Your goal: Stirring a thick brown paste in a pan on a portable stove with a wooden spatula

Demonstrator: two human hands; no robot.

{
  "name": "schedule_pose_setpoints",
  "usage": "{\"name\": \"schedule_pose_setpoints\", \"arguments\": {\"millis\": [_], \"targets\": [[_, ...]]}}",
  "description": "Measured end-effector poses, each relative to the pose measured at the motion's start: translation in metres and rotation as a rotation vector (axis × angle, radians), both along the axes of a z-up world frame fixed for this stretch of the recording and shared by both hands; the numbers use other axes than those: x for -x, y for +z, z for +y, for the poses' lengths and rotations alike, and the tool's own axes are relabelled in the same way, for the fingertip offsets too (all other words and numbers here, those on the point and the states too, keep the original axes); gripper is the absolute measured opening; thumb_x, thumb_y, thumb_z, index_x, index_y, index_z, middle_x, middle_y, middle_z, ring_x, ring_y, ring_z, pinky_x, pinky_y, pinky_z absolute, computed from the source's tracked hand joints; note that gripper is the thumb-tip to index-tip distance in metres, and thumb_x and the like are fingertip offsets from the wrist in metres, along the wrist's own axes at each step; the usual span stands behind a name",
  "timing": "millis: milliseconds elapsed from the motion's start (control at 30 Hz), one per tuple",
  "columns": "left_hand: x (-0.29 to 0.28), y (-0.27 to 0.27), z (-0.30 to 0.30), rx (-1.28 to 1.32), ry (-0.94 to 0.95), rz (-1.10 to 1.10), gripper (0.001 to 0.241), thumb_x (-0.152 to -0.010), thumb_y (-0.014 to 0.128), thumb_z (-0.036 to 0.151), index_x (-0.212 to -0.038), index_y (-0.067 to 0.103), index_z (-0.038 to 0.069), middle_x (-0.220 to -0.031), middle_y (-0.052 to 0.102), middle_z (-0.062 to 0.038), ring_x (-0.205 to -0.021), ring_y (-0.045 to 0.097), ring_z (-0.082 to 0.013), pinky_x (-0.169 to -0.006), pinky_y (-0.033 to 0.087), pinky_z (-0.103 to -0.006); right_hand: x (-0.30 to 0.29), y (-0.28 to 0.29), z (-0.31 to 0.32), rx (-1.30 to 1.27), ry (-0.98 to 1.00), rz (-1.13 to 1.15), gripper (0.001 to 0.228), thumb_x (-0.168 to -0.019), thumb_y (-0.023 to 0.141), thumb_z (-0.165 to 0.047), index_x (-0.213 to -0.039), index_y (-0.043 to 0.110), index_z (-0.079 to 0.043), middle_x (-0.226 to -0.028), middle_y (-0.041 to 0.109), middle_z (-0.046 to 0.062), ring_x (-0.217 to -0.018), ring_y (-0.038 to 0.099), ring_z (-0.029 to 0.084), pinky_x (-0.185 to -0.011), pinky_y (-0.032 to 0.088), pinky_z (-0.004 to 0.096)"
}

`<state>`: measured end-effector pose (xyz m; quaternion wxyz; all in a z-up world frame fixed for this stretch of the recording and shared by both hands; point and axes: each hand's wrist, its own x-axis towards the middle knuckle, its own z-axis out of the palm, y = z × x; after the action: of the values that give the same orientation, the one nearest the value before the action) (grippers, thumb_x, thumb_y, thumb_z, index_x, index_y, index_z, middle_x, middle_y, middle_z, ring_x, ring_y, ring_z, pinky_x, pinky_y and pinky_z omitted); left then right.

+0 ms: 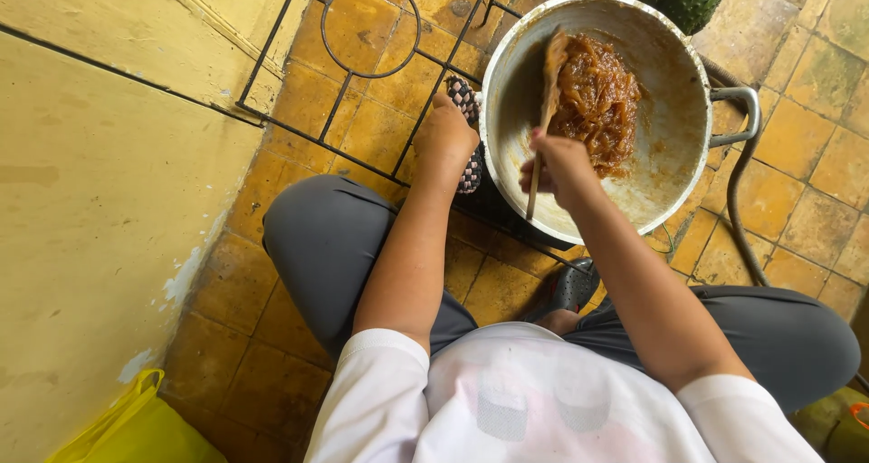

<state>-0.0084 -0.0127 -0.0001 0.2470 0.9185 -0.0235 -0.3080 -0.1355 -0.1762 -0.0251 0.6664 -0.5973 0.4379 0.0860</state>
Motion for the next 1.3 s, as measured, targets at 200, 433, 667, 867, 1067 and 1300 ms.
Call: {"name": "schedule_pose_setpoints", "arguments": {"millis": [200,433,667,867,1067,1300], "targets": [[0.003,0.0,0.005,0.016,-0.038,-0.004,0.03,-0.094,0.048,0.01,-0.122,0.041,0.0,-0.106,0.072,-0.018,-0.109,0.071,-0.0446,-0.088,0.053,-0.0677,-0.007,0.048,-0.033,-0.293,-0.171,-0.179,0.037,-0.099,0.044,-0.032,-0.113,0.054,0.001,-0.079,0.055,0.0,-0.062,0.06,0.01,-0.055,0.057,0.025],[0.006,0.003,0.006,0.054,-0.027,-0.015,0.028,-0.098,0.046,0.015,-0.122,0.041,0.0,-0.108,0.072,-0.018,-0.111,0.07,-0.0455,-0.09,0.053,-0.0679,0.105,0.093,-0.05,-0.483,-0.189,-0.215,0.045,-0.104,0.052,-0.037,-0.125,0.054,0.003,-0.084,0.056,-0.001,-0.063,0.056,0.003,-0.055,0.051,0.016],[0.003,-0.007,0.005,0.039,-0.067,-0.057,0.029,-0.101,0.041,0.018,-0.123,0.041,-0.001,-0.113,0.072,-0.02,-0.117,0.068,-0.0441,-0.096,0.052,-0.0657,0.152,0.13,-0.053,0.175,0.17,-0.066,0.054,-0.115,0.041,-0.039,-0.138,0.051,0.009,-0.08,0.057,0.021,-0.057,0.056,0.024,-0.051,0.052,0.043],[-0.004,-0.013,0.006,-0.016,-0.05,0.045,0.039,-0.095,0.06,0.015,-0.123,0.032,0.009,-0.095,0.068,-0.008,-0.077,0.07,-0.0286,-0.058,0.055,-0.0446,0.096,0.204,-0.072,0.802,0.772,0.651,0.048,-0.111,0.037,-0.038,-0.152,0.045,-0.016,-0.124,0.061,0.02,-0.099,0.056,0.033,-0.086,0.05,0.045],[-0.006,-0.019,0.004,-0.022,-0.068,0.034,0.048,-0.095,0.06,0.015,-0.133,0.031,0.007,-0.111,0.068,-0.013,-0.093,0.071,-0.0349,-0.07,0.058,-0.0501,0.076,0.246,-0.085,1.103,1.281,1.166,0.042,-0.11,0.029,-0.04,-0.11,0.068,-0.024,-0.084,0.061,-0.003,-0.072,0.055,0.013,-0.06,0.047,0.026],[-0.007,-0.02,-0.001,-0.028,-0.042,0.043,0.037,-0.096,0.059,0.015,-0.12,0.032,0.01,-0.08,0.064,-0.004,-0.061,0.063,-0.0225,-0.048,0.049,-0.0397,0.089,0.145,-0.095,1.121,1.234,1.125,0.032,-0.095,0.039,-0.016,-0.104,0.07,-0.016,-0.084,0.073,0.0,-0.073,0.067,0.017,-0.057,0.043,0.03]]}}
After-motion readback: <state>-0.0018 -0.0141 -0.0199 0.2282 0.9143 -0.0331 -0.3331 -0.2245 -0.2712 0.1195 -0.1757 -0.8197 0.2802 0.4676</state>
